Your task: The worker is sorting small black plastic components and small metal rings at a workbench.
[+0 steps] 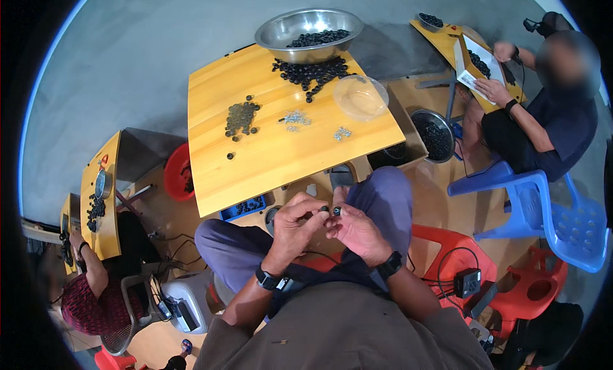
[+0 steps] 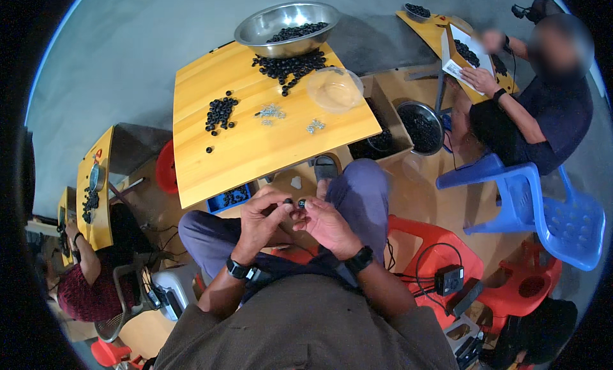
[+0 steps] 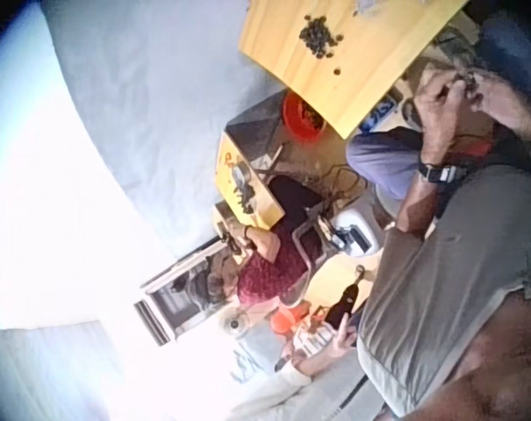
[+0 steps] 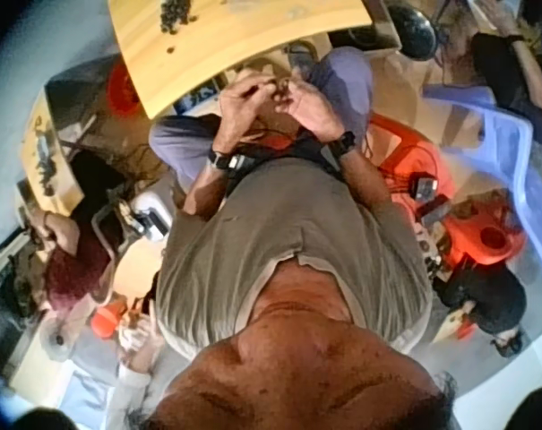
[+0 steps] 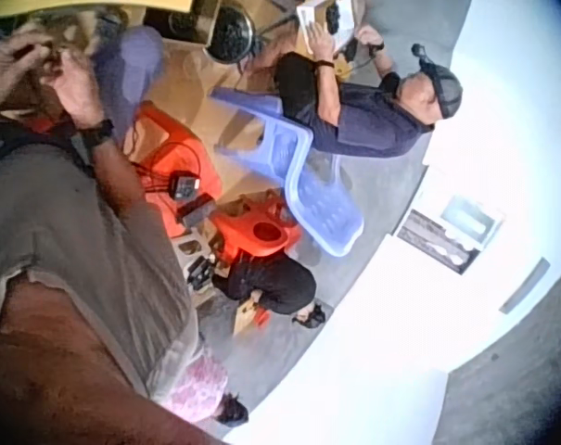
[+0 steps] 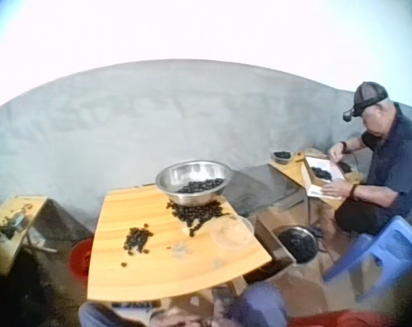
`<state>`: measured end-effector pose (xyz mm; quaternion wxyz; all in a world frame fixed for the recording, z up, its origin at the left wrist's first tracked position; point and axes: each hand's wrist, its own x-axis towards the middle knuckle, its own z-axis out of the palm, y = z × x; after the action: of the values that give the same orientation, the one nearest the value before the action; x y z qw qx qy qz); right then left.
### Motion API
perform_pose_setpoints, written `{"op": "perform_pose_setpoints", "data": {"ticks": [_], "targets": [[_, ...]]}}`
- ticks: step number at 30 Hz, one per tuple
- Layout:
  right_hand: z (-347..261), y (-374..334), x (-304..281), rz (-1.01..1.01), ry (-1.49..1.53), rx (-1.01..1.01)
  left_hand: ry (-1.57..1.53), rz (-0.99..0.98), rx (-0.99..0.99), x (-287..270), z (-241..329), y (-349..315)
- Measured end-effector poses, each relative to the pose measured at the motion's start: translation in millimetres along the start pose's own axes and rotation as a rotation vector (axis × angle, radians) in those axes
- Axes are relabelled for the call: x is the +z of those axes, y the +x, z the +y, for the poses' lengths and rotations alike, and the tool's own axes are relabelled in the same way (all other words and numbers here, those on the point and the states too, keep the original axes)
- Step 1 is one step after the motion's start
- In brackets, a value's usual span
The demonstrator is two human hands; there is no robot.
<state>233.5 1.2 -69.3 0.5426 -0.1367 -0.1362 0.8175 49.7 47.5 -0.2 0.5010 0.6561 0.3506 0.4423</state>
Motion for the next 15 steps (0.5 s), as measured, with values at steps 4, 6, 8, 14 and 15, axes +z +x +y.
{"op": "perform_pose_setpoints", "data": {"ticks": [4, 6, 8, 14, 15], "targets": [[4, -2, 2, -0.022, -0.010, -0.010, -0.003, -0.035, 0.004, 2, 7, 2], [3, -2, 4, -0.031, -0.015, -0.015, 0.015, -0.055, 0.013, 4, 9, 3], [2, -4, 5, -0.027, -0.021, -0.011, 0.068, -0.048, 0.050, 6, 11, 3], [2, -4, 4, -0.035, -0.034, -0.007, 0.115, -0.059, 0.069, 8, 12, 3], [3, -4, 4, -0.035, -0.033, -0.007, 0.116, -0.059, 0.068, 8, 13, 3]]}}
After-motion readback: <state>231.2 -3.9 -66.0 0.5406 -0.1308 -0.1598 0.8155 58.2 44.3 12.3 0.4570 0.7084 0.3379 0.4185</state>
